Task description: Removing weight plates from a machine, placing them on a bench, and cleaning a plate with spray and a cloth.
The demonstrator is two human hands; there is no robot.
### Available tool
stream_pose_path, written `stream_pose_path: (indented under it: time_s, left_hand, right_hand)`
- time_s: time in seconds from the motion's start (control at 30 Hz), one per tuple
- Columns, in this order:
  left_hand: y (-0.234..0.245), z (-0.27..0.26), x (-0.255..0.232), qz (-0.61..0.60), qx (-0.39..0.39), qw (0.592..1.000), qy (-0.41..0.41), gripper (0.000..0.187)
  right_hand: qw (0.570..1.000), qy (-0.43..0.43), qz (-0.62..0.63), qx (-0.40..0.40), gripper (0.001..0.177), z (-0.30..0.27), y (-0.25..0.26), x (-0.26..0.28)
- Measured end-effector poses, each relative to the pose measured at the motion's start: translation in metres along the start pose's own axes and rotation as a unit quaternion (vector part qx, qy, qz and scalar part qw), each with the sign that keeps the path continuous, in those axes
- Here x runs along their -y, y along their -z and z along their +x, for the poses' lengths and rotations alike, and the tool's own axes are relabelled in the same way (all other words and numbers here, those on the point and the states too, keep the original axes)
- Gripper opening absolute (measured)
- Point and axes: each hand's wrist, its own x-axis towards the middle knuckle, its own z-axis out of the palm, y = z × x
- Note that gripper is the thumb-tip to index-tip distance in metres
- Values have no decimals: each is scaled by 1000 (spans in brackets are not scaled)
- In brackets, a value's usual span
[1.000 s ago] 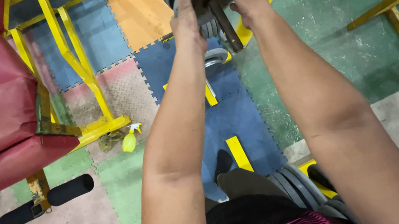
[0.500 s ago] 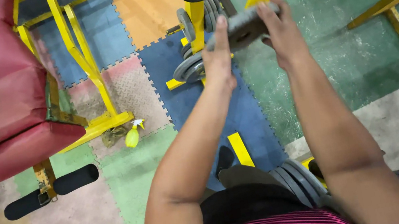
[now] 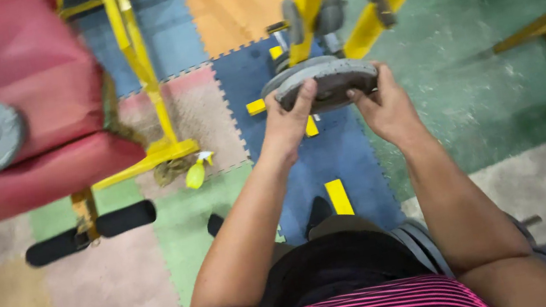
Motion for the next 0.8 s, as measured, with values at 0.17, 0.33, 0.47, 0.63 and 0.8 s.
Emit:
stream_pose_path:
  time_s: [0.17,0.33,0.47,0.63,0.8]
  left_hand:
    - [133,1,-33,136,12,986,-95,71]
    - [271,13,-71,309,-67,941,-121,64]
    - [370,38,-93,255,-82,957,-110,70]
    - [464,74,-115,97,-96,985,-102,65]
    - [529,125,-96,139,-142,977,-79,59]
  right_hand:
    - [994,89,-6,62,42,24,-98,26]
    - [992,15,5,126,34,43,-217,100]
    - [975,7,73,211,38,68,-319,143]
    - [951,-69,171,249,41,105,-440,152]
    - [951,-113,126,257,35,137,-514,146]
